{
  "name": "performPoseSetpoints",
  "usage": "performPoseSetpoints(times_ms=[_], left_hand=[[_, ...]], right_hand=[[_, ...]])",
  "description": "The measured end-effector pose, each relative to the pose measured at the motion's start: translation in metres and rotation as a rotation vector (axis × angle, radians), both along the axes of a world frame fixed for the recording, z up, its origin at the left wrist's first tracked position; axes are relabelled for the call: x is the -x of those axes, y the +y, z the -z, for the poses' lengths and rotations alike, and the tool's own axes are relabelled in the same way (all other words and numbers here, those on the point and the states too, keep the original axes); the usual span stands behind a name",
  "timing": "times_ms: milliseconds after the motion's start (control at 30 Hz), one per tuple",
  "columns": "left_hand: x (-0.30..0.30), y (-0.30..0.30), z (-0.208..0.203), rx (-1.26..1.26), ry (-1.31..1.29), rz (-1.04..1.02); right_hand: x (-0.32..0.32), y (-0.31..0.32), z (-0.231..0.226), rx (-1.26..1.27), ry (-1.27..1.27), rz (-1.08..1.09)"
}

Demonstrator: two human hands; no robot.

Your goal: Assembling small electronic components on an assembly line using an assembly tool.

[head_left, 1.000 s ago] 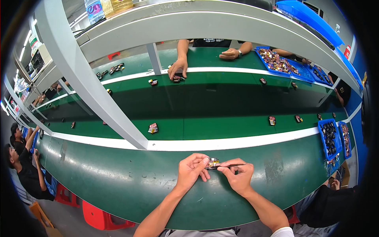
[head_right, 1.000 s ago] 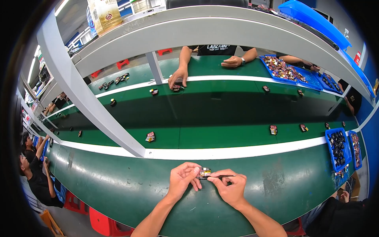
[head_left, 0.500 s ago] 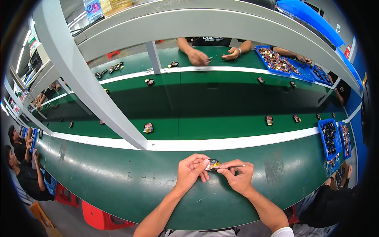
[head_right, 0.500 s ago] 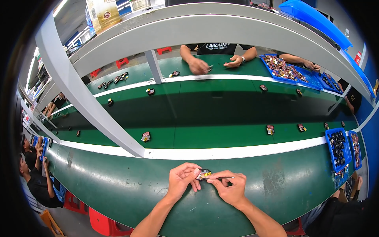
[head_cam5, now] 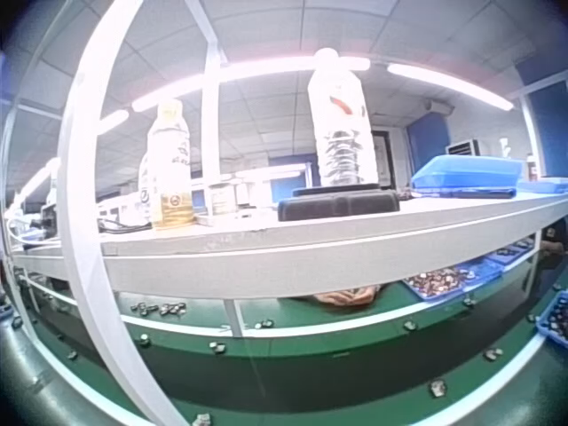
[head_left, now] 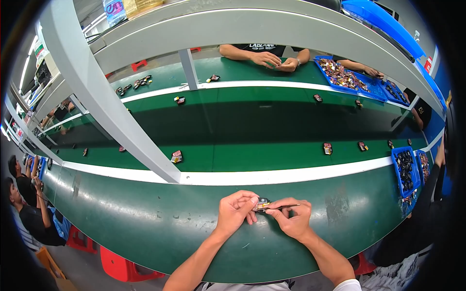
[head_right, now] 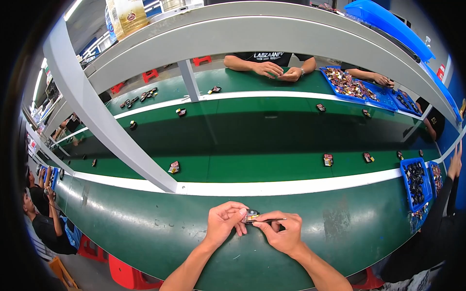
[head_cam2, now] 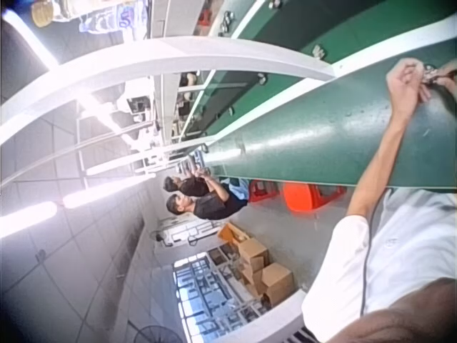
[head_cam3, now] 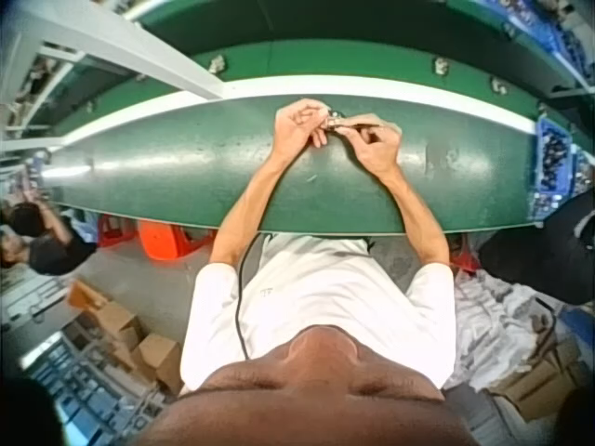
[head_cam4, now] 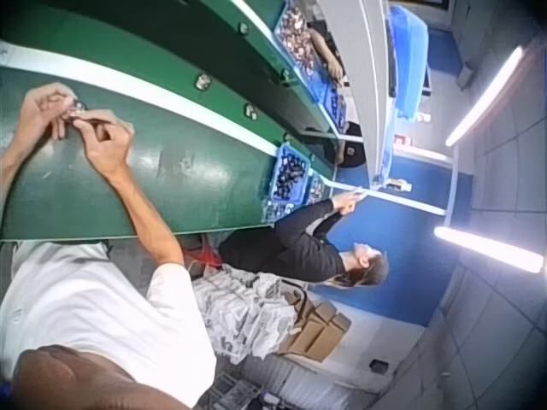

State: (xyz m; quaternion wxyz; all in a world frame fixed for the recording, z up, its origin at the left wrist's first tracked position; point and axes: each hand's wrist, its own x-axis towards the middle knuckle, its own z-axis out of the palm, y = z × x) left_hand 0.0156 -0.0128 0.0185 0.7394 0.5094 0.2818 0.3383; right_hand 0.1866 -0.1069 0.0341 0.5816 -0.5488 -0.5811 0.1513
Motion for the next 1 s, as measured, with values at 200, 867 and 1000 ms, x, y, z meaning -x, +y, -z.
performPoseSetpoints(times_ms=[200,867,1000], left_hand=[[0.0,-0.0027,0.0007,-0.031,0.004,-0.07],[0.0006,-0.0006,-0.0022,-0.015,0.001,-0.005],[-0.0017,-0.0037,-0.003,-0.035,0.024,-0.062]], right_hand=[[0.0064,-0.0003,0.001,-0.052,-0.026,0.041],[0.0076,-0.0012,-0.0012,-0.106,-0.159,0.062],[0.0096,-0.0008,0.0007,-0.165,-0.242,0.064]])
